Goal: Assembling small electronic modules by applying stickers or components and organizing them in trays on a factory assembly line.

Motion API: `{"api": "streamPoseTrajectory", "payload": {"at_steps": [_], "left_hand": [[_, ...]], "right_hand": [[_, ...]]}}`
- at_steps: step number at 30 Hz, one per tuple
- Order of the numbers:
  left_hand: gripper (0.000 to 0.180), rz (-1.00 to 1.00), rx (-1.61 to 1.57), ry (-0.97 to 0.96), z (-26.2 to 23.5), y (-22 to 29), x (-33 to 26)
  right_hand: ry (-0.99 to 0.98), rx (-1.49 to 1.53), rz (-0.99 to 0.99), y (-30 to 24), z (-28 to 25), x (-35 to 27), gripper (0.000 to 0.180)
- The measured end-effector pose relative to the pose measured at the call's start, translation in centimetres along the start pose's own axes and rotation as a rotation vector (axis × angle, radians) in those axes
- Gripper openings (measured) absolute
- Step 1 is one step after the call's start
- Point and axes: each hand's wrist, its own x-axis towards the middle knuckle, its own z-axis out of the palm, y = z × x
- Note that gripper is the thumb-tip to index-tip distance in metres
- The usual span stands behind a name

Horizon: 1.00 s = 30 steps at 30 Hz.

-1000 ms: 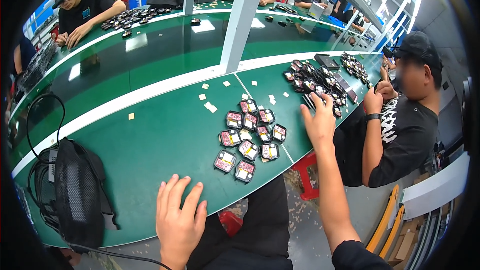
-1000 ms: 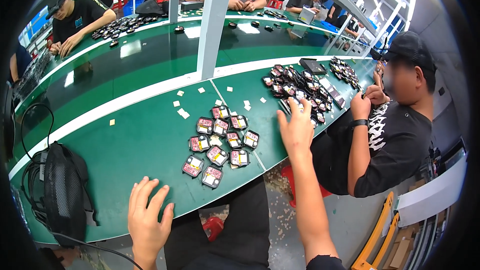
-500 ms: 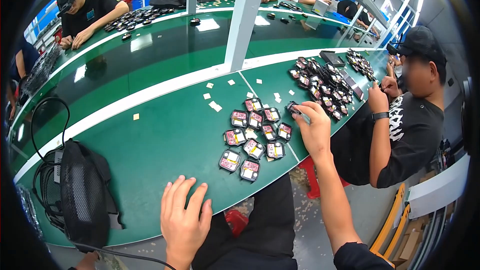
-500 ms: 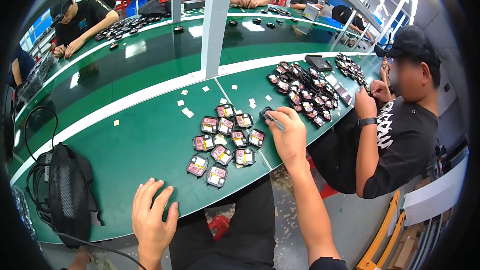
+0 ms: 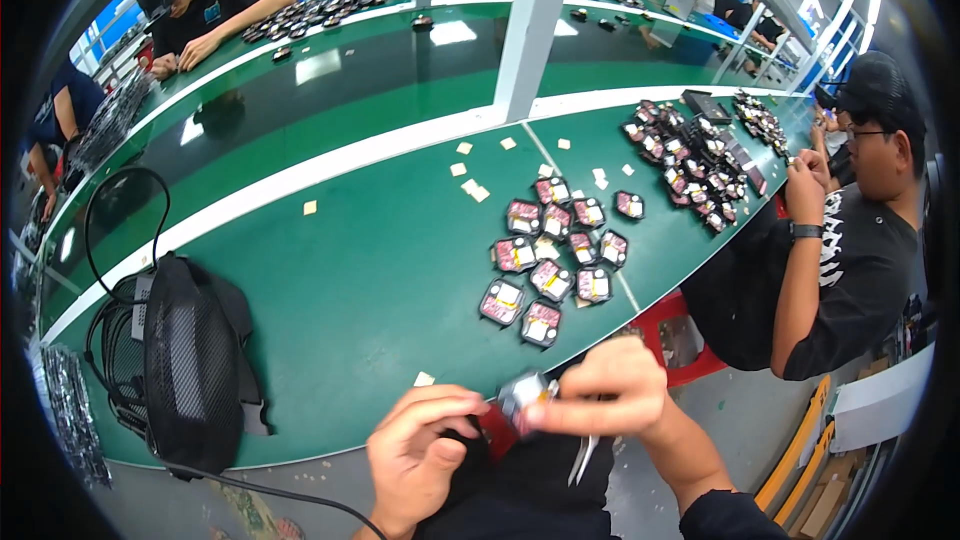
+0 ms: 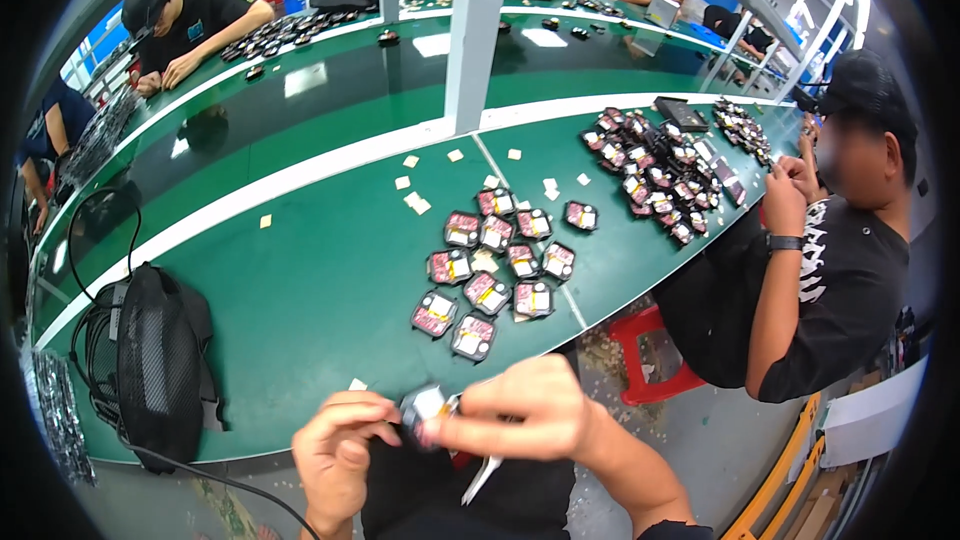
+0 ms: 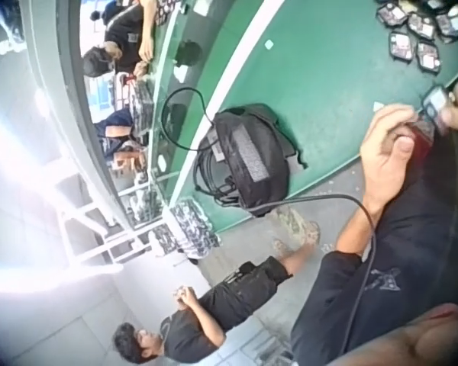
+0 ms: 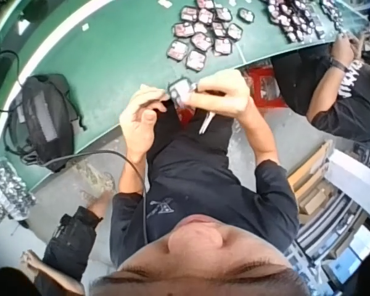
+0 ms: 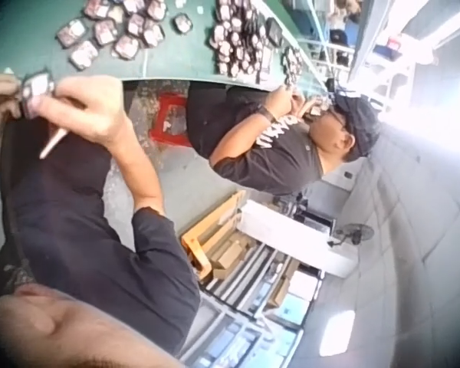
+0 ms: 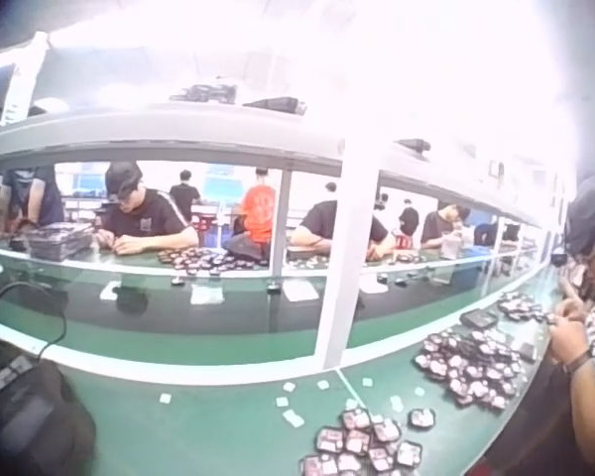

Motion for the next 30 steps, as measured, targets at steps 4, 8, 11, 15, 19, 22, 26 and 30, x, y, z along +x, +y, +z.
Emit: {"api": "streamPoseTrajectory", "payload": {"at_steps": [4,8,11,15,19,22,26,30], "left_hand": [[0.063,-0.19,-0.3,-0.202,0.5,-0.3,-0.5],[0.063,-0.163,-0.41,-0.143,0.3,-1.4,-1.2],[0.062,-0.168,-0.451,-0.047,0.6,-1.4,-1.6],[0.06,-0.235,-0.595,0.024,0.6,-1.6,-1.9],[0.057,-0.179,-0.613,0.151,0.7,-1.4,-2.0],[0.061,-0.156,-0.547,0.186,0.8,-1.2,-1.8],[0.064,-0.139,-0.466,0.192,0.8,-1.4,-1.8],[0.063,-0.157,-0.438,0.175,0.4,-1.8,-2.1]], "right_hand": [[0.003,0.103,0.025,-2.0,2.3,-0.8,0.031],[0.015,0.175,0.165,-2.2,3.4,-0.8,0.037],[-0.032,0.236,0.329,-3.2,3.9,-0.6,0.037],[-0.1,0.267,0.499,-4.6,3.9,-0.5,0.054],[-0.145,0.107,0.504,-4.9,3.7,-0.8,0.061],[-0.097,-0.074,0.428,-4.7,3.9,-0.7,0.052],[-0.028,-0.282,0.272,-4.4,4.1,-1.3,0.036],[-0.049,-0.394,0.191,-4.3,4.1,-1.5,0.03]]}}
